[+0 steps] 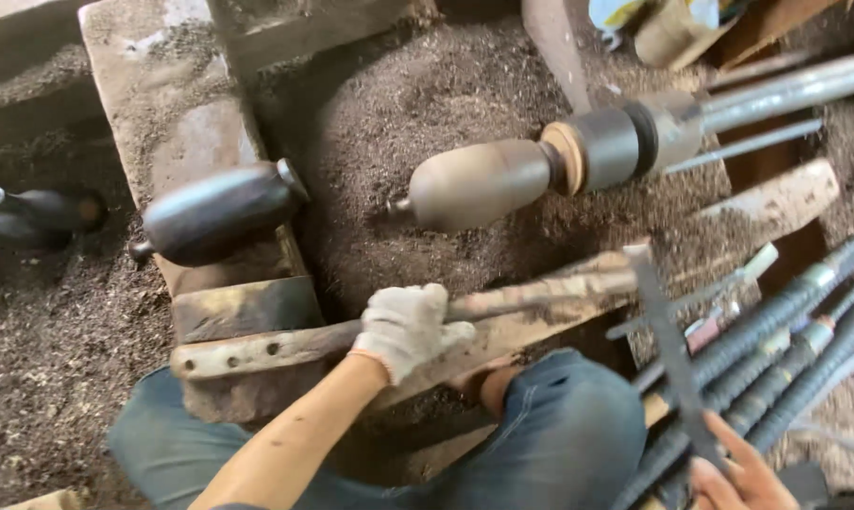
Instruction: The person shapes a spinning clay vessel mounted on a lathe, holding a cutting tool against the rotating body to smooth and refine its surface. They occasionally steady the vessel with a gloved hand, switch to a different flat turning tool, and continue shaping the vessel's profile.
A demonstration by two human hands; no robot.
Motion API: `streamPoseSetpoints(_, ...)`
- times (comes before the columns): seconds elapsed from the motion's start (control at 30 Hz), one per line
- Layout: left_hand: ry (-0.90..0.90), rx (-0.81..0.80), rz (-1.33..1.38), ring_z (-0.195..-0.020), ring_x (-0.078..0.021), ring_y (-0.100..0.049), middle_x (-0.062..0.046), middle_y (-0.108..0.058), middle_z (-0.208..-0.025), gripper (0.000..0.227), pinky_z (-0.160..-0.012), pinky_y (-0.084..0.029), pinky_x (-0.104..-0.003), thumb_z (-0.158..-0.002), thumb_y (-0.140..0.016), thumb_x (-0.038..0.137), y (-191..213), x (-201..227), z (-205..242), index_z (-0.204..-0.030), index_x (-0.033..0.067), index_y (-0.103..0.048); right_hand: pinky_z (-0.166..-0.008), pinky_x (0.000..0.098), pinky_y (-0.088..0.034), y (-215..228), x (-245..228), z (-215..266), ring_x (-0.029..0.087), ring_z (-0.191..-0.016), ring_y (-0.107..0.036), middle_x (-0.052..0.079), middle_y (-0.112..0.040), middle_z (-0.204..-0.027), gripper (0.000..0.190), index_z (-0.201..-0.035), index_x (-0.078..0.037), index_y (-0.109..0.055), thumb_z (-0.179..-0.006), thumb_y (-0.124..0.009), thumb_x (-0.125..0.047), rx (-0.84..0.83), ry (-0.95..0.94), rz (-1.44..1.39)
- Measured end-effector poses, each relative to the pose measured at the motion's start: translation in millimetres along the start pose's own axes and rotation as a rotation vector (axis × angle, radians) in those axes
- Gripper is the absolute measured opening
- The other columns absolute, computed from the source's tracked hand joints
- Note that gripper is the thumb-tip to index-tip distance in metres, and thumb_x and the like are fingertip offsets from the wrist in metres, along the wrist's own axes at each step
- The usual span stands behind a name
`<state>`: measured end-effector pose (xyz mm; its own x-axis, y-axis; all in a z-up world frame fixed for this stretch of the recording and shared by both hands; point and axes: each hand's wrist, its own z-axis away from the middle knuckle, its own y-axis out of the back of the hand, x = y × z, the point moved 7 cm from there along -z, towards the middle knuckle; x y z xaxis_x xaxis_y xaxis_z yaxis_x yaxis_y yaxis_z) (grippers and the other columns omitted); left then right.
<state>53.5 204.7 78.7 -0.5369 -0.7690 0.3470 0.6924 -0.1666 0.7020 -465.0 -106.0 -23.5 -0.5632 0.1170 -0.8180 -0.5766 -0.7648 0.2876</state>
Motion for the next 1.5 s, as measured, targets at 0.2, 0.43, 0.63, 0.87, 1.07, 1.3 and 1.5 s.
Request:
streamPoseSetpoints(0.2,-0.003,-0.072,-0.001,-0.09,-0.0368,-0.073,-0.018,-0.074,-0.098,0.066,-0.079,-0.059,-0.047,-0.085,-0.063,0.071,7,-23,13,-0.114,0.0111,-0.062,-0.071,0.0263,-0.052,-30,72,29,0.013,-0.08,-0.066,0.012,-0.072,-0.119,0.066,-0.157,-0.001,-0.046,-0.092,-0.061,-0.002,0.011,-0.026,-0.247)
streamPoseSetpoints(0.43,0.204,-0.288,1.273,-0.129,-0.033,-0.061,-0.007,-0.063,-0.14,0.062,-0.109,-0.045,-0.047,-0.089,-0.061,0.046,-39,45,-115,-0.142,0.0134,-0.058,-0.089,0.0327,-0.053,-256,-179,1,0.025,-0.108,-0.071,0.014,-0.074,-0.12,0.052,-0.14,-0.01,-0.062,-0.089,-0.067,-0.002,0.164,0.111,0.334)
streamPoseSetpoints(0.63,0.243,-0.234,2.502,-0.061,-0.0268,-0.059,-0.012,-0.06,-0.074,0.041,-0.06,-0.055,-0.04,-0.112,-0.066,0.035,-170,91,-225,-0.097,-0.001,-0.053,-0.081,0.036,-0.057,-265,-199,-31,0.029,-0.098,-0.073,0.013,-0.076,-0.111,0.049,-0.14,-0.02,-0.063,-0.092,-0.067,-0.009,0.243,0.028,0.702)
streamPoseSetpoints(0.87,0.461,-0.249,2.484,-0.047,-0.016,-0.046,-0.005,-0.057,-0.066,0.015,-0.044,-0.037,-0.031,-0.102,-0.058,0.027,-112,99,-201,-0.1,0.0118,-0.059,-0.082,0.0331,-0.058,-256,-204,-50,0.025,-0.107,-0.075,0.014,-0.073,-0.124,0.046,-0.137,-0.01,-0.063,-0.091,-0.067,-0.005,0.201,0.13,0.537)
streamPoseSetpoints(1.07,0.5,-0.075,2.502,-0.044,-0.0113,-0.043,0.0,-0.054,-0.064,0.013,-0.041,-0.034,-0.029,-0.101,-0.061,0.026,-101,92,-195,-0.097,0.014,-0.058,-0.086,0.0289,-0.057,-247,-203,-61,0.023,-0.109,-0.076,0.013,-0.074,-0.123,0.045,-0.134,-0.009,-0.065,-0.09,-0.068,-0.005,0.134,0.107,0.52)
streamPoseSetpoints(1.3,0.607,0.126,2.447,-0.042,-0.011,-0.042,0.0,-0.053,-0.062,0.016,-0.04,-0.035,-0.029,-0.102,-0.061,0.025,-101,82,-190,-0.094,0.0116,-0.058,-0.092,0.0289,-0.055,-232,-198,-77,0.021,-0.113,-0.073,0.013,-0.074,-0.125,0.045,-0.133,-0.005,-0.065,-0.089,-0.07,-0.002,0.014,0.099,0.477)
streamPoseSetpoints(1.5,0.712,0.2,2.459,-0.04,-0.013,-0.041,-0.001,-0.05,-0.06,0.012,-0.037,-0.034,-0.031,-0.101,-0.06,0.022,-112,78,-191,-0.094,0.0124,-0.057,-0.077,0.0243,-0.053,-217,-180,-91,0.013,-0.088,-0.064,0.008,-0.074,-0.113,0.049,-0.135,-0.003,-0.065,-0.086,-0.07,0.002,-0.072,-0.043,0.394)
